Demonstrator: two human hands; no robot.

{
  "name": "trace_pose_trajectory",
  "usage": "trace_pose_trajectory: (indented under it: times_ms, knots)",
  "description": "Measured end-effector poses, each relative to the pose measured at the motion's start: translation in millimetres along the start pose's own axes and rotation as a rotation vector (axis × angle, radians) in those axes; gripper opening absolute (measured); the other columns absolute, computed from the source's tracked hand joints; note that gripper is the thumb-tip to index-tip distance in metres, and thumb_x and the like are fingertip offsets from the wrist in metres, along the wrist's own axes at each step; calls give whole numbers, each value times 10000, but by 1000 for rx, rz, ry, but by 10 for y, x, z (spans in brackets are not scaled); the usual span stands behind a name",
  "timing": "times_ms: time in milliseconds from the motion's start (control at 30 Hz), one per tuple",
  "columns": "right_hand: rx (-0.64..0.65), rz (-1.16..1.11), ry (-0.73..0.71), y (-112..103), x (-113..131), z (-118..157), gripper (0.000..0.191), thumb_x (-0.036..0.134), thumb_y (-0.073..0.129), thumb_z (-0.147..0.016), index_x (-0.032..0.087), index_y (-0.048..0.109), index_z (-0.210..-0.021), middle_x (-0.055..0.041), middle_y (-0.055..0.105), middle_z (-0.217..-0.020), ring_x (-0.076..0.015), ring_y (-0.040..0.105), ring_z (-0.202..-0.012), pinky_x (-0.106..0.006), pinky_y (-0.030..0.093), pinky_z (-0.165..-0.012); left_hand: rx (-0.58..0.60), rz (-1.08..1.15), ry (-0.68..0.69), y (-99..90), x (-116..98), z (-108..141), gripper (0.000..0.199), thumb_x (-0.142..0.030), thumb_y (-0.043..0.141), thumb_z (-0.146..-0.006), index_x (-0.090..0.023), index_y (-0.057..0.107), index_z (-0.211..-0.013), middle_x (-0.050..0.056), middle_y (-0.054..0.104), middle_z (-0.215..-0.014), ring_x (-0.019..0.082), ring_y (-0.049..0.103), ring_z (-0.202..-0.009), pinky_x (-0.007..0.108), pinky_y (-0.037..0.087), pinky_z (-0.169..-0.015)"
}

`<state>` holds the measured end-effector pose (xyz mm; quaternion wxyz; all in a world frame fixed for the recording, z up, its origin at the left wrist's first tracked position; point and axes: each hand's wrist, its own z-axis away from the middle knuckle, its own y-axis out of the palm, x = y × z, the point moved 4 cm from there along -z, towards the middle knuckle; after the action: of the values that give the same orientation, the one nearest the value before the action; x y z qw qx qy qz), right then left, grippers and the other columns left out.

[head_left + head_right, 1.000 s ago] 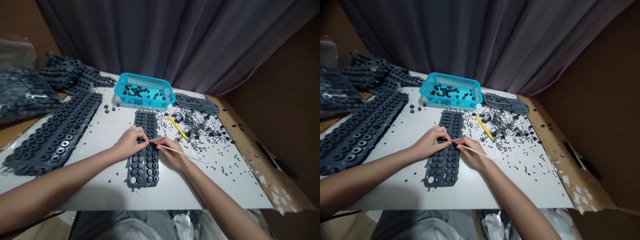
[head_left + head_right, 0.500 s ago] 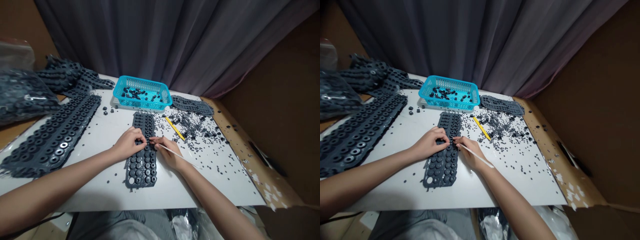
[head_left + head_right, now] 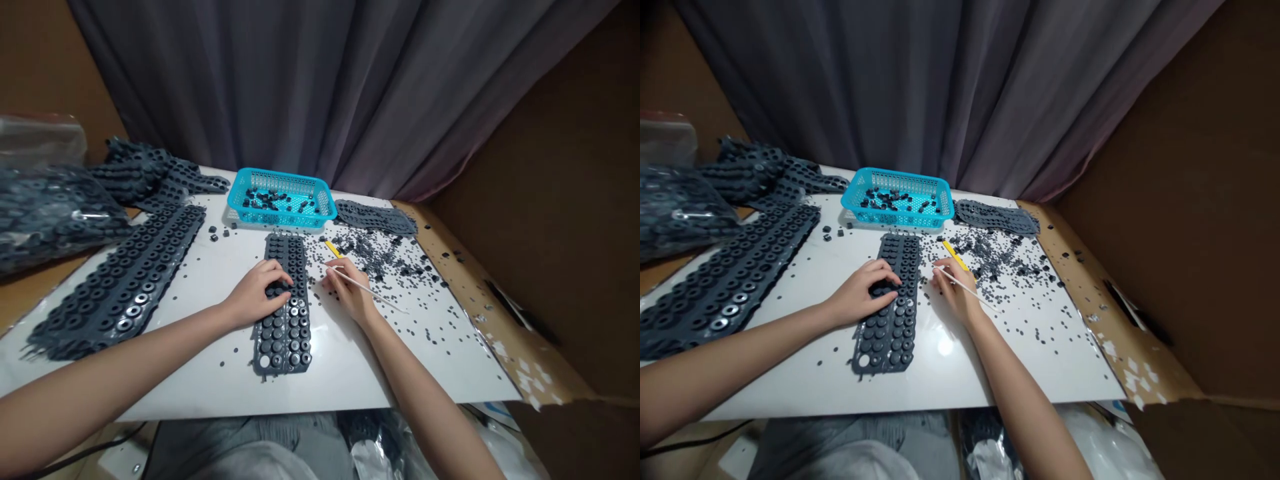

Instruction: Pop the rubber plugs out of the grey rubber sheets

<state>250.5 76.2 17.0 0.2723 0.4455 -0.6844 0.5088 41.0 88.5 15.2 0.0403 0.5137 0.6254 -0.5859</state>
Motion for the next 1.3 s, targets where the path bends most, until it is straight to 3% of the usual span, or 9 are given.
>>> trace_pose_trajectory:
  times_ms: [67, 167, 367, 433, 533, 700, 833, 1100, 1300]
  knots:
    - [-44, 128, -46, -50, -17, -33, 231, 401, 501, -899, 191, 595, -887, 38, 530, -502, -135, 497, -440, -251, 390, -492, -38, -35, 39, -44, -27, 1, 113, -215, 563, -816, -184, 631, -900, 39, 560, -917, 194, 514, -903, 339, 420, -818]
    - [-131, 227, -65, -125, -65, -61, 261, 393, 478, -898, 181, 602, -811, 28, 507, -521, -128, 445, -443, -249, 330, -471, -32, -85, 172, -122, -156, 10, 96, -235, 560, -832, -175, 629, -862, 42, 586, -874, 188, 513, -852, 330, 399, -786]
    - [-289, 334, -27, -326, -103, -23, 230, 378, 511, -872, 174, 619, -867, 42, 484, -499, -132, 456, -453, -252, 343, -511, 373, -149, 477, -45, -548, 336, 300, -447, 719, -709, -208, 647, -874, 16, 625, -813, 190, 536, -808, 311, 372, -713]
    - [-317, 309, -42, -369, -37, -2, 232, 379, 516, -866, 170, 617, -864, 11, 552, -571, -149, 511, -518, -256, 378, -532, 369, -206, 466, 1, -584, 499, 378, -449, 732, -697, -199, 637, -963, 29, 637, -869, 204, 537, -833, 316, 382, -717]
    - [-326, 265, -63, -355, 153, 81, 227, 376, 532, -860, 166, 618, -841, -39, 635, -700, -177, 581, -635, -266, 427, -573, 282, -296, 463, 57, -588, 691, 169, -287, 588, -859, -195, 629, -994, 41, 641, -897, 193, 531, -836, 306, 383, -716]
    - [-142, 46, -59, -89, 457, 415, 183, 342, 574, -856, 178, 653, -848, -61, 674, -799, -194, 623, -742, -291, 483, -657, 216, -412, 486, 51, -640, 768, 170, -174, 484, -912, -185, 634, -832, 32, 614, -794, 172, 515, -758, 292, 377, -661]
    - [5, -65, -57, 116, 486, 681, 148, 320, 608, -847, 190, 679, -855, -64, 681, -827, -190, 641, -775, -295, 501, -707, 182, -366, 391, 17, -729, 821, 148, -196, 497, -901, -197, 644, -884, 42, 623, -904, 185, 531, -839, 321, 409, -747]
    - [139, -20, -139, 196, 507, 861, 142, 288, 604, -855, 169, 682, -849, -64, 669, -774, -152, 624, -674, -261, 485, -622, 103, -276, 323, 255, -855, 1188, 258, -200, 517, -872, -199, 588, -1119, 85, 588, -1240, 249, 517, -1137, 439, 414, -973]
    - [248, -61, -231, 203, 608, 1124, 115, 270, 582, -876, 181, 655, -879, -89, 674, -885, -176, 645, -837, -297, 524, -732, 16, -303, 374, 308, -802, 1353, 238, -167, 486, -893, -187, 611, -1095, 73, 636, -1193, 226, 539, -1143, 417, 464, -961]
